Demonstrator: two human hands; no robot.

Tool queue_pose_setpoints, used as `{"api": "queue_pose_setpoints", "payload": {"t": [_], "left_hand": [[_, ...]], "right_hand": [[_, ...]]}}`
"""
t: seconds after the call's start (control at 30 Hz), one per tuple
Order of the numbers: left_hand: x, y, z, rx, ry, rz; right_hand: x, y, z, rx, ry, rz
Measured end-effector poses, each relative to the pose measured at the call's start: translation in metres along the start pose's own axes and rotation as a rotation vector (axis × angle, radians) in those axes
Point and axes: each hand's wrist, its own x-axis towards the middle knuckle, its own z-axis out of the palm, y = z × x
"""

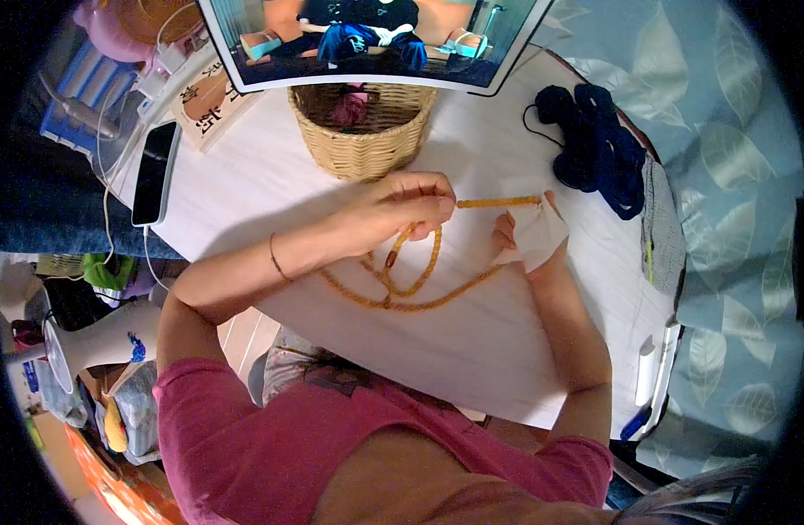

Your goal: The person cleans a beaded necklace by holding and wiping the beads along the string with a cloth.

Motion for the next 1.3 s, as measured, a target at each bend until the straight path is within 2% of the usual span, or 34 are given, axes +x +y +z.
{"api": "queue_pose_setpoints", "payload": {"t": [0.07, 0.13, 0.23, 0.3, 0.33, 0.37, 0.47, 0.57, 0.77, 0.83, 0.9, 0.97, 1.03, 1.1, 1.2, 1.27, 1.3], "left_hand": [[0.000, -0.001, -0.002, -0.008, -0.031, 0.025], [0.001, 0.000, -0.004, -0.053, -0.090, 0.012], [0.002, -0.004, -0.010, -0.035, -0.134, -0.040], [0.002, -0.003, -0.008, -0.155, -0.009, -0.108], [0.002, -0.002, -0.006, -0.216, 0.054, -0.143], [0.002, -0.002, -0.007, -0.166, 0.019, -0.118], [0.002, -0.002, -0.007, -0.032, -0.054, -0.046], [0.002, -0.003, -0.005, 0.021, -0.062, -0.005], [0.003, -0.004, -0.005, -0.047, -0.092, -0.013], [0.003, -0.003, -0.009, -0.081, -0.095, -0.074], [0.003, -0.002, -0.009, -0.120, -0.085, -0.073], [0.003, -0.002, -0.008, -0.082, -0.069, -0.068], [0.002, -0.003, -0.006, 0.033, -0.049, -0.059], [0.001, -0.002, -0.005, 0.033, -0.075, -0.029], [0.001, -0.001, -0.004, 0.007, -0.083, -0.029], [0.002, -0.001, -0.004, -0.004, -0.084, -0.041], [0.002, -0.001, -0.003, -0.002, -0.088, -0.047]], "right_hand": [[0.002, -0.001, 0.001, 0.100, -0.208, 0.018], [0.001, 0.005, 0.009, -0.025, -0.030, -0.007], [-0.009, 0.013, 0.046, -0.215, 0.111, -0.056], [-0.008, 0.011, 0.037, -0.212, 0.006, -0.037], [-0.002, 0.007, 0.004, -0.143, -0.125, -0.001], [0.002, 0.004, -0.015, -0.073, -0.256, 0.034], [0.001, 0.003, -0.007, 0.002, -0.215, -0.008], [0.002, -0.002, -0.004, -0.015, -0.028, -0.014], [-0.009, 0.008, 0.030, -0.373, 0.091, -0.074], [-0.010, 0.009, 0.038, -0.177, 0.084, -0.023], [-0.007, 0.008, 0.037, 0.010, -0.157, 0.038], [0.000, 0.007, 0.031, 0.187, -0.633, 0.108], [-0.004, 0.005, 0.031, 0.158, -0.220, 0.052], [-0.006, 0.004, 0.033, 0.055, -0.015, -0.004], [-0.005, 0.005, 0.027, -0.100, 0.008, -0.056], [-0.003, 0.004, 0.000, -0.062, 0.056, -0.046], [-0.005, 0.003, 0.006, -0.158, -0.042, -0.014]]}}
